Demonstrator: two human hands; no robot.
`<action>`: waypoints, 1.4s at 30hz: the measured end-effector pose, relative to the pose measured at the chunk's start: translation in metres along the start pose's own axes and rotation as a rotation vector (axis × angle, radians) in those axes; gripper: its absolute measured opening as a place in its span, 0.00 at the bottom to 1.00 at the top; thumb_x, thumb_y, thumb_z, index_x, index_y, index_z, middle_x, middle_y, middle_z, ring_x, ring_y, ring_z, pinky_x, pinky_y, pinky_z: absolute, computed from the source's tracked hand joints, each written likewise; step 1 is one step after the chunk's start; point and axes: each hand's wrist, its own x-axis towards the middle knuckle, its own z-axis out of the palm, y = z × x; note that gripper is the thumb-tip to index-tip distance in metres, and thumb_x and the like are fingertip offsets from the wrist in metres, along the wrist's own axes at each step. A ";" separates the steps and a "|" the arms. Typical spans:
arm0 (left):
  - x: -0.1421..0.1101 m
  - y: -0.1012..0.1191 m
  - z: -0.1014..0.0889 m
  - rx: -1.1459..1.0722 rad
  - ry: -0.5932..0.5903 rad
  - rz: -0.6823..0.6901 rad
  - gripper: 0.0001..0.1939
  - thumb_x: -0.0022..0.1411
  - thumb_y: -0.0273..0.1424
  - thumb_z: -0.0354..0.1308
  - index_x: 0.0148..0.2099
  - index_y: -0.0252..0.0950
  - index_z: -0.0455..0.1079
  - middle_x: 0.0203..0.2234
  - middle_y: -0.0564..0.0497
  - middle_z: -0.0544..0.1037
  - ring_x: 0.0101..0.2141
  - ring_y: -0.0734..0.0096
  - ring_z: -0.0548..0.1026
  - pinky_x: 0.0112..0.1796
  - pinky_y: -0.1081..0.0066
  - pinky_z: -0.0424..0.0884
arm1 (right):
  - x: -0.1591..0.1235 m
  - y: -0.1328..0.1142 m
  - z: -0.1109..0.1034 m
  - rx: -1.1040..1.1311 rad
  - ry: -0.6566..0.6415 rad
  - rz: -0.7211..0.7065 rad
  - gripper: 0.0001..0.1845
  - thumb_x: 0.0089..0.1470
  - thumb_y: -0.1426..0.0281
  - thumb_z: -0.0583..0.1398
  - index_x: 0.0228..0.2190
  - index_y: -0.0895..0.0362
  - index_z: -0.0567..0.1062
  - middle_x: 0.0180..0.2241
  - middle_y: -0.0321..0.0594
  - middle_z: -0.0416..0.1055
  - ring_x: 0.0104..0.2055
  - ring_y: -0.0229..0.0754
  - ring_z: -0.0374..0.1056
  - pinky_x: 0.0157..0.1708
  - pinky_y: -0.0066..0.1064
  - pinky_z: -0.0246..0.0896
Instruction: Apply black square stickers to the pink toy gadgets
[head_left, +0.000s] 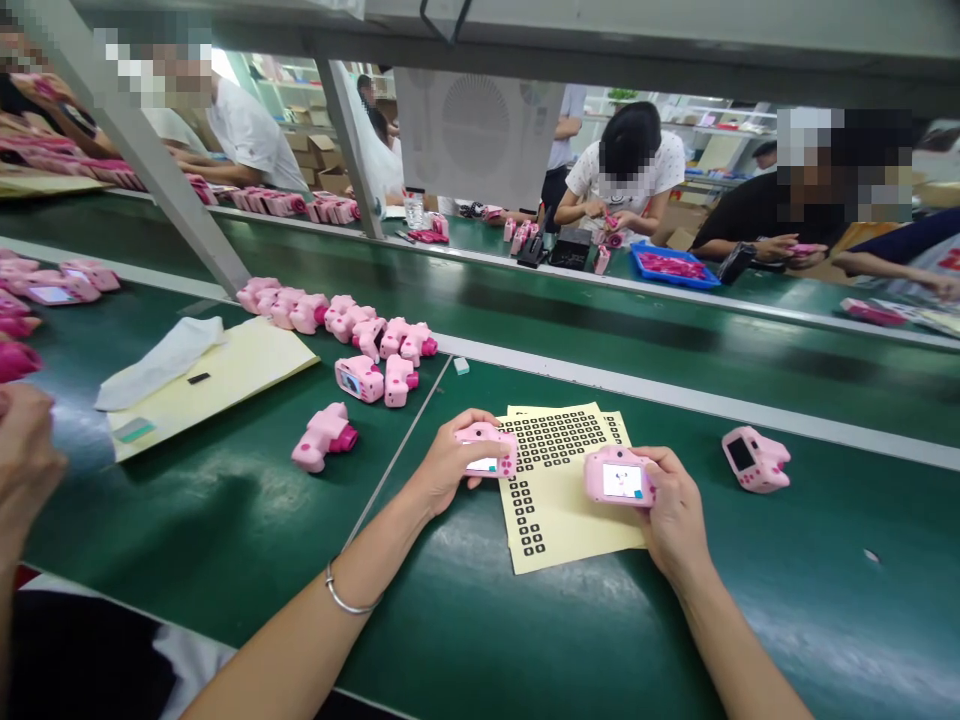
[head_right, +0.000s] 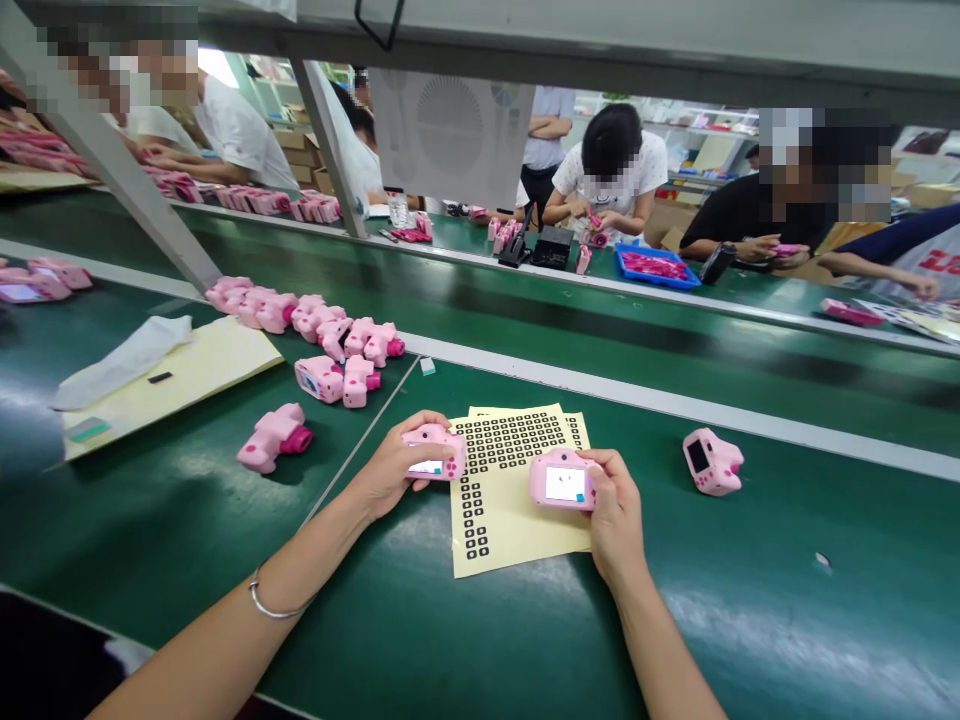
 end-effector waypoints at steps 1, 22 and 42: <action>0.000 0.000 0.000 -0.001 -0.003 0.002 0.22 0.44 0.33 0.68 0.42 0.36 0.66 0.27 0.52 0.72 0.19 0.81 0.67 0.11 0.84 0.56 | 0.001 0.000 0.000 -0.009 -0.006 -0.008 0.17 0.52 0.57 0.57 0.37 0.56 0.69 0.33 0.39 0.69 0.30 0.37 0.64 0.24 0.23 0.55; 0.002 -0.002 -0.003 -0.011 -0.031 0.008 0.22 0.45 0.33 0.69 0.42 0.36 0.65 0.28 0.52 0.72 0.20 0.82 0.68 0.12 0.84 0.57 | -0.002 0.000 0.002 -0.070 -0.063 -0.051 0.17 0.53 0.55 0.58 0.36 0.56 0.69 0.35 0.40 0.70 0.33 0.39 0.66 0.27 0.25 0.59; 0.002 0.007 0.004 -0.341 -0.056 -0.030 0.24 0.61 0.52 0.50 0.43 0.35 0.68 0.31 0.49 0.73 0.25 0.75 0.71 0.17 0.79 0.64 | 0.016 -0.040 0.005 -0.587 -0.452 -0.143 0.11 0.53 0.61 0.60 0.36 0.52 0.77 0.37 0.43 0.73 0.37 0.43 0.67 0.35 0.35 0.62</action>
